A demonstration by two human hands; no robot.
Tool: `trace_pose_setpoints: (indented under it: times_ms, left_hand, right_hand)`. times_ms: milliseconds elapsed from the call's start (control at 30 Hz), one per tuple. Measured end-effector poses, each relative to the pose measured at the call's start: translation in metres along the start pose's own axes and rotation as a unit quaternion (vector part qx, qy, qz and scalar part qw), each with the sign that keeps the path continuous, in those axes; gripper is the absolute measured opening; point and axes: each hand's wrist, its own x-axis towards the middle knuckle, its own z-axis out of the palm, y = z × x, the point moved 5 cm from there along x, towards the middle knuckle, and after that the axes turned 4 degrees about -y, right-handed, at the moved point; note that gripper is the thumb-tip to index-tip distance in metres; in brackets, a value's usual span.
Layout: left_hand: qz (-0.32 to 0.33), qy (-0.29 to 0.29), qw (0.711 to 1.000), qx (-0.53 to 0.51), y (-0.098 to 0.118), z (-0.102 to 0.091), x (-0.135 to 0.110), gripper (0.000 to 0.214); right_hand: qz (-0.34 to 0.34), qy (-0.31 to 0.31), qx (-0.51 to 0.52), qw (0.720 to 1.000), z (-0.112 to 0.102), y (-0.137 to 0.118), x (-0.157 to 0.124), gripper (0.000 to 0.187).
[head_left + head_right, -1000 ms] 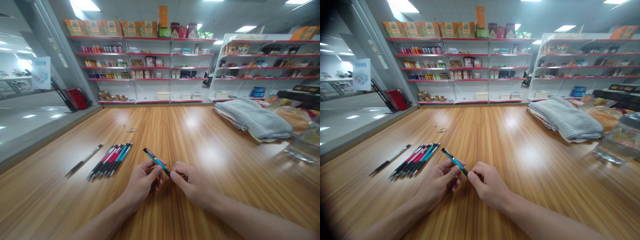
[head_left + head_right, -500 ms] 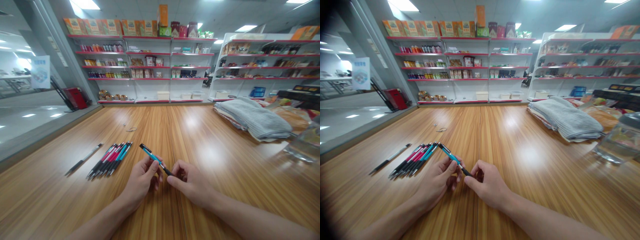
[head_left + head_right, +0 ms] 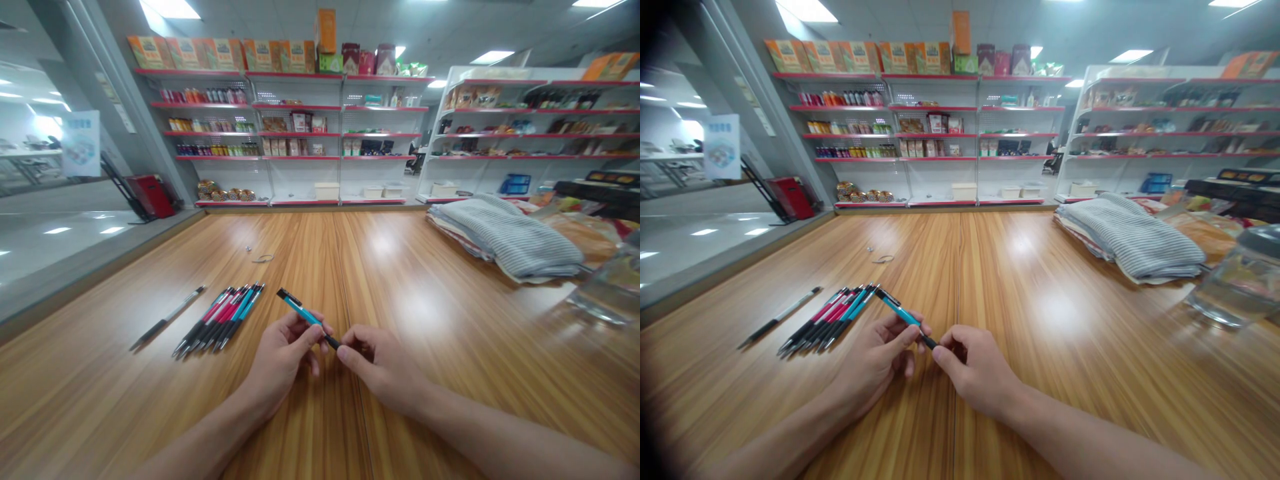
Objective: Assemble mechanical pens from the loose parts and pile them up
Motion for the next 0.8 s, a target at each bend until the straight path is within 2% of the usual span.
trace_pose_setpoints:
  times_ms: [233, 667, 733, 800]
  left_hand:
    - [0.003, 0.018, 1.000, -0.016, 0.002, -0.002, -0.001, 0.029]
    - [0.078, 0.171, 0.975, -0.119, 0.005, -0.031, 0.003, 0.031]
    - [0.077, 0.172, 0.974, -0.125, 0.005, -0.032, 0.004, 0.032]
    - [0.067, 0.147, 0.980, -0.113, 0.004, -0.027, 0.004, 0.033]
  right_hand:
    - [-0.003, -0.010, 0.034, 0.999, 0.003, 0.003, 0.000, 0.017]
    - [0.008, -0.013, 0.007, 1.000, 0.004, 0.007, -0.001, 0.015]
    - [0.012, -0.011, 0.016, 1.000, 0.004, 0.008, -0.002, 0.014]
    - [0.014, -0.012, 0.036, 0.999, 0.004, 0.008, -0.001, 0.014]
